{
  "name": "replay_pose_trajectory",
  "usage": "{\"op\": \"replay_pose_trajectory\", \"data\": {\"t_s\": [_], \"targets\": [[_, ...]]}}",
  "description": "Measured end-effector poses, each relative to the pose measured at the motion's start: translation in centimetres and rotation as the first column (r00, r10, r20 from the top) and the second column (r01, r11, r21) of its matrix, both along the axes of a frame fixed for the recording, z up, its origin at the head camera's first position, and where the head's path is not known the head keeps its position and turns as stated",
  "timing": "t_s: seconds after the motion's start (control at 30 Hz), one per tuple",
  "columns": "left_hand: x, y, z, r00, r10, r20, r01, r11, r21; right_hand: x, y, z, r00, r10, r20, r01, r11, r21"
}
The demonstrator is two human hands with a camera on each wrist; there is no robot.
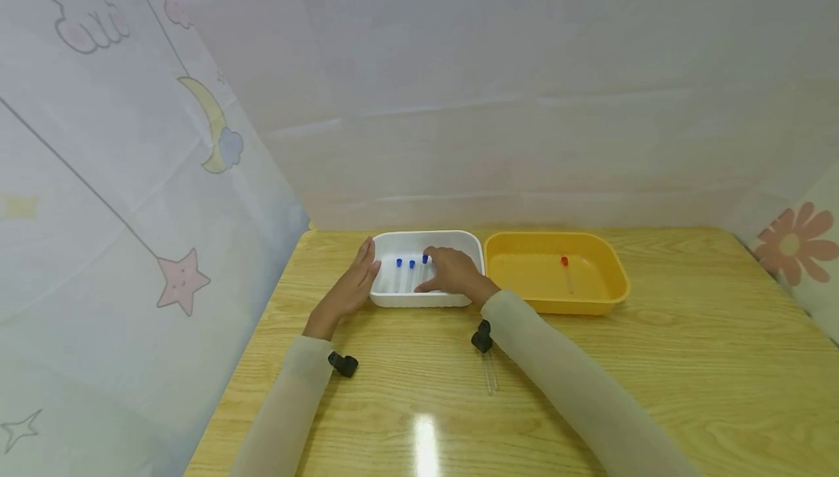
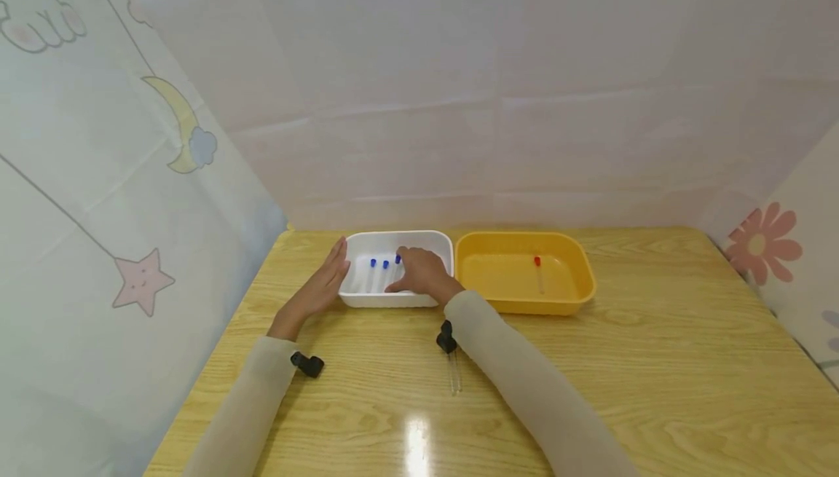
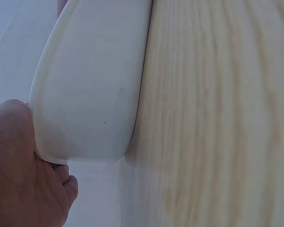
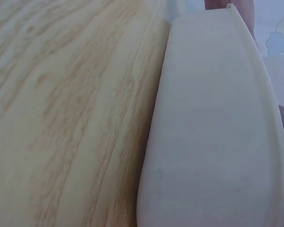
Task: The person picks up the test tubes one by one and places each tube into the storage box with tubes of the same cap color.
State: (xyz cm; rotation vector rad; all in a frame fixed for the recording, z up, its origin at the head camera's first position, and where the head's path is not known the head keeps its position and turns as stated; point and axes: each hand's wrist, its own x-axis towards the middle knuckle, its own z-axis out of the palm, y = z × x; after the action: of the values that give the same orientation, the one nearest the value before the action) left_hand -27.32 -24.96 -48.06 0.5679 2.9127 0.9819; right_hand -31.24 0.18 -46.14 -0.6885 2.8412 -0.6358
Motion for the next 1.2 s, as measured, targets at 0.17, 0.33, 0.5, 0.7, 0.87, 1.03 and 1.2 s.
{"op": "replay_pose_trajectory", "data": {"t_s": [0.17, 0.33, 0.5, 0.7, 0.87, 1.03, 1.2], "targets": [[0.08, -0.02, 0.02, 1.0, 0.002, -0.006, -0.002, 1.0, 0.001, 0.05, -0.15, 0.06, 0.999, -0.004, 0.032, 0.004, 1.0, 0.0], [0.1, 0.01, 0.03, 1.0, 0.003, -0.011, -0.003, 1.0, 0.004, -0.02, -0.22, 0.08, 1.0, -0.001, 0.026, 0.0, 1.0, 0.019], [0.1, -0.02, -0.01, 1.0, 0.002, -0.011, -0.002, 1.0, 0.003, -0.08, -0.18, -0.01, 1.0, 0.013, 0.014, -0.013, 1.0, 0.028], [0.06, -0.08, -0.1, 1.0, -0.006, -0.007, 0.006, 1.0, 0.015, -0.26, -0.13, -0.26, 1.0, 0.016, 0.015, -0.017, 0.999, 0.048], [0.09, -0.17, -0.18, 1.0, -0.009, 0.006, 0.009, 1.0, 0.019, -0.31, -0.18, -0.35, 1.0, 0.022, 0.007, -0.022, 0.998, 0.062], [0.15, -0.16, -0.16, 1.0, -0.01, 0.009, 0.01, 1.0, 0.022, -0.35, -0.21, -0.44, 1.0, 0.03, -0.007, -0.029, 0.997, 0.067], [0.18, -0.14, -0.18, 1.0, -0.001, 0.003, 0.001, 1.0, 0.02, -0.47, -0.22, -0.61, 0.999, 0.042, -0.025, -0.04, 0.996, 0.077]]}}
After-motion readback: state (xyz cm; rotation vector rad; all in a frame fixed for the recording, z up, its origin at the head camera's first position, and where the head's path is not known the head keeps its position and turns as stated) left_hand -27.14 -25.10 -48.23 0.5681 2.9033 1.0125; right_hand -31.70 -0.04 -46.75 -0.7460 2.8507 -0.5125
